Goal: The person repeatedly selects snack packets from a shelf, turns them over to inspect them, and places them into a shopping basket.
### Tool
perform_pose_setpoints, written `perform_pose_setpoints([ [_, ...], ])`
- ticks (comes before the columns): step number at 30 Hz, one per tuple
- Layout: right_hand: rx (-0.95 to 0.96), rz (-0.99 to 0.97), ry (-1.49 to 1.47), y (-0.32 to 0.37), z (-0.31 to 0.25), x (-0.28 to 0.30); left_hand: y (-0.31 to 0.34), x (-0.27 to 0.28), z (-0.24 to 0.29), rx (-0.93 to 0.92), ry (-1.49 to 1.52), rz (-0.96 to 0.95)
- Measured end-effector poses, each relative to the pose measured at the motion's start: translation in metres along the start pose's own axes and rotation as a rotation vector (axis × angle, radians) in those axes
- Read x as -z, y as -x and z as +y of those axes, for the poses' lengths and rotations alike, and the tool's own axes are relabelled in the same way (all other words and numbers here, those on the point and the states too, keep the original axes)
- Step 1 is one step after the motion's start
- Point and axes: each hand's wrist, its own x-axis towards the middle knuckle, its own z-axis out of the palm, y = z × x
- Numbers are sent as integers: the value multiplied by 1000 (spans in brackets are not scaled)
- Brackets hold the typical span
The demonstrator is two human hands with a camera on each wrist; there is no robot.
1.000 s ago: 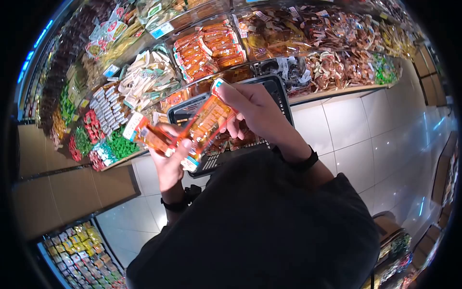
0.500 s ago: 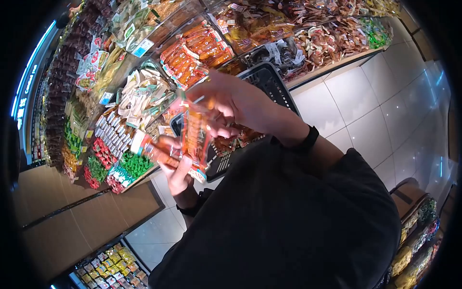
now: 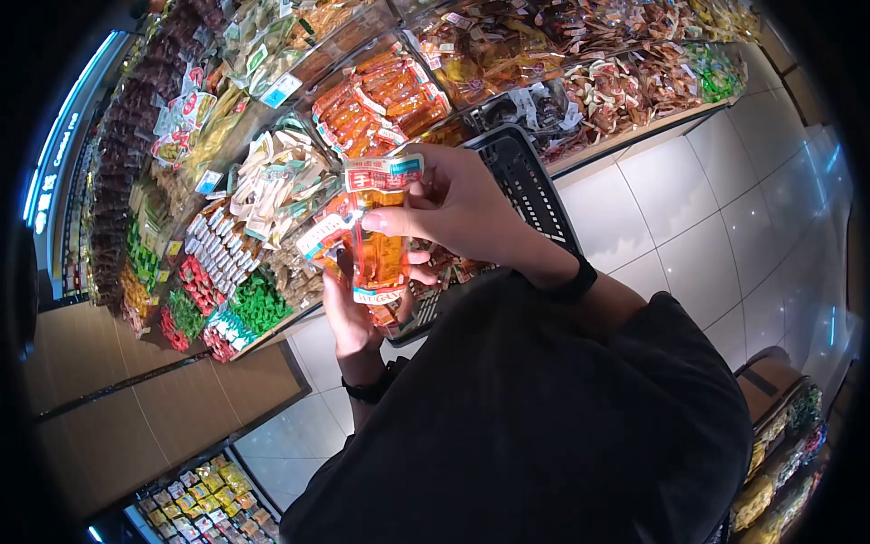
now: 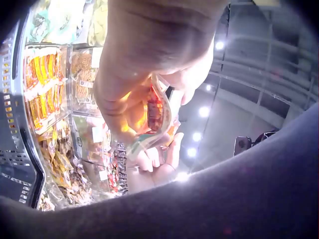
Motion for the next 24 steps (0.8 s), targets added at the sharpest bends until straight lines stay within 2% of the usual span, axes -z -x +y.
perform_pose_setpoints([
  [1,50,0,86,1,3,2,3,0,0,2,-2,0],
  [3,88,9,169,-1,5,3,9,2,-1,-81,-393,3],
  [4,124,17,253,-2,5,3,11,5,2,7,-412,31],
  [9,160,47,238,-2,7,0,12,3,-3,-50,-403,11],
  [20,149,64,322,-6,13,5,9,2,1,49,-369,3],
  [23,210,44,347,-12,23,6,8,9,-1,56,-363,17],
  [24,150,54,288,-12,24,4,7,9,-1,46,-360,15],
])
